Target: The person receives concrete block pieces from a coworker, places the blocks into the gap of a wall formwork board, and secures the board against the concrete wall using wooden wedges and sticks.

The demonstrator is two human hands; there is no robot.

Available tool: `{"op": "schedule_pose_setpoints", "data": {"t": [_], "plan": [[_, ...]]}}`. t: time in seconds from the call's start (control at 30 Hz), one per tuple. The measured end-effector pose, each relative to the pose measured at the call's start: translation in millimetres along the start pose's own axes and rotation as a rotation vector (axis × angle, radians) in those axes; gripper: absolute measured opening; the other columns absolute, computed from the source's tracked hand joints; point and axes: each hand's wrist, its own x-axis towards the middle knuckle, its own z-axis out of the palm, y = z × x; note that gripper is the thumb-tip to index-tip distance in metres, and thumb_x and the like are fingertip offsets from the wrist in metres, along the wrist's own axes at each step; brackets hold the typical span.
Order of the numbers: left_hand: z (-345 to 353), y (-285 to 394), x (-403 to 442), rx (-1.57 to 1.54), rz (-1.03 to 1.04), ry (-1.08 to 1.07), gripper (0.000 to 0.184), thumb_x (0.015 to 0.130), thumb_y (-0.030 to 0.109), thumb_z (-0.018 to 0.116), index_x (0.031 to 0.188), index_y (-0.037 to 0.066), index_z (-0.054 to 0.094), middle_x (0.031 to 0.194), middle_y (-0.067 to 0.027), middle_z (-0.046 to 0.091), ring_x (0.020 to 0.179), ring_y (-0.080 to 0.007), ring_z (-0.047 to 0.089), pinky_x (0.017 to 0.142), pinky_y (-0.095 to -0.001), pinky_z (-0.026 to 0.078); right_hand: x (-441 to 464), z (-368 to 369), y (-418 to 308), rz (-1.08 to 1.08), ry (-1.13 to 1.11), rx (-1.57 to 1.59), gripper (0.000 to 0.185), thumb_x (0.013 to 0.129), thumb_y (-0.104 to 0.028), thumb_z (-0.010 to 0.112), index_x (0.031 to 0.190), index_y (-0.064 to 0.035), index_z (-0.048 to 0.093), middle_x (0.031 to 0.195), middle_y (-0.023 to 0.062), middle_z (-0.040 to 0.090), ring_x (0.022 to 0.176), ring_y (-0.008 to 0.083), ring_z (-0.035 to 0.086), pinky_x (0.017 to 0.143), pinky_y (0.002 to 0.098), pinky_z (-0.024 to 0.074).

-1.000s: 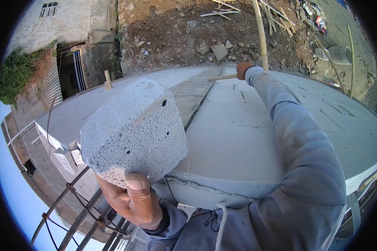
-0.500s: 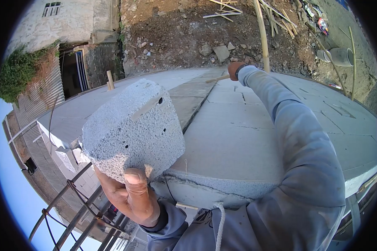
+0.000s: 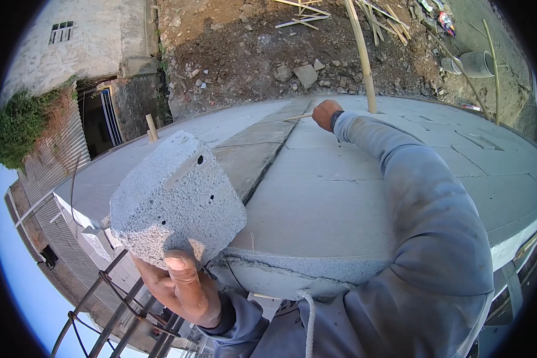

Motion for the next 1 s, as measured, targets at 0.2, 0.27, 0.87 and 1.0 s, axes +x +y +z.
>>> {"op": "schedule_pose_setpoints", "data": {"t": [0.2,0.27,0.87,1.0], "plan": [[-2,-1,-3,-0.021,-0.024,0.015,0.080,0.081,0.038,0.065,0.136,-0.008,0.031,0.124,-0.0228,0.047,0.110,-0.0293,0.050,0.096,-0.0392,0.035,0,-2,11,0.188,-0.101,0.236,0.019,0.079,-0.015,0.057,0.090,-0.0074,0.071,0.091,0.0143,0.068,0.088,0.0286,0.066,0.076,0.0402,0.0527],[3,2,-2,-0.045,-0.034,0.023,0.080,0.081,0.038,0.066,0.135,-0.008,0.031,0.124,-0.0226,0.047,0.111,-0.0297,0.050,0.096,-0.0396,0.034,8,-10,22,0.276,-0.189,0.401,0.025,0.075,-0.014,0.058,0.094,-0.0037,0.069,0.098,0.0191,0.066,0.094,0.0324,0.064,0.081,0.0416,0.0514],[5,2,0,-0.064,0.046,-0.060,0.065,0.090,0.031,0.055,0.136,-0.007,0.031,0.125,-0.0214,0.049,0.115,-0.0282,0.049,0.100,-0.0384,0.034,-19,-16,-12,-0.007,-0.092,-0.012,0.020,0.085,-0.016,0.054,0.093,-0.0100,0.070,0.090,0.0080,0.069,0.086,0.0256,0.067,0.070,0.0375,0.0549],[8,3,1,-0.052,0.022,-0.017,0.076,0.084,0.040,0.062,0.136,-0.007,0.032,0.123,-0.0223,0.049,0.112,-0.0301,0.050,0.096,-0.0391,0.037,-19,-3,-25,0.042,-0.091,0.055,0.019,0.084,-0.015,0.054,0.092,-0.0098,0.070,0.088,0.0074,0.069,0.084,0.0250,0.067,0.070,0.0374,0.0548]]}}
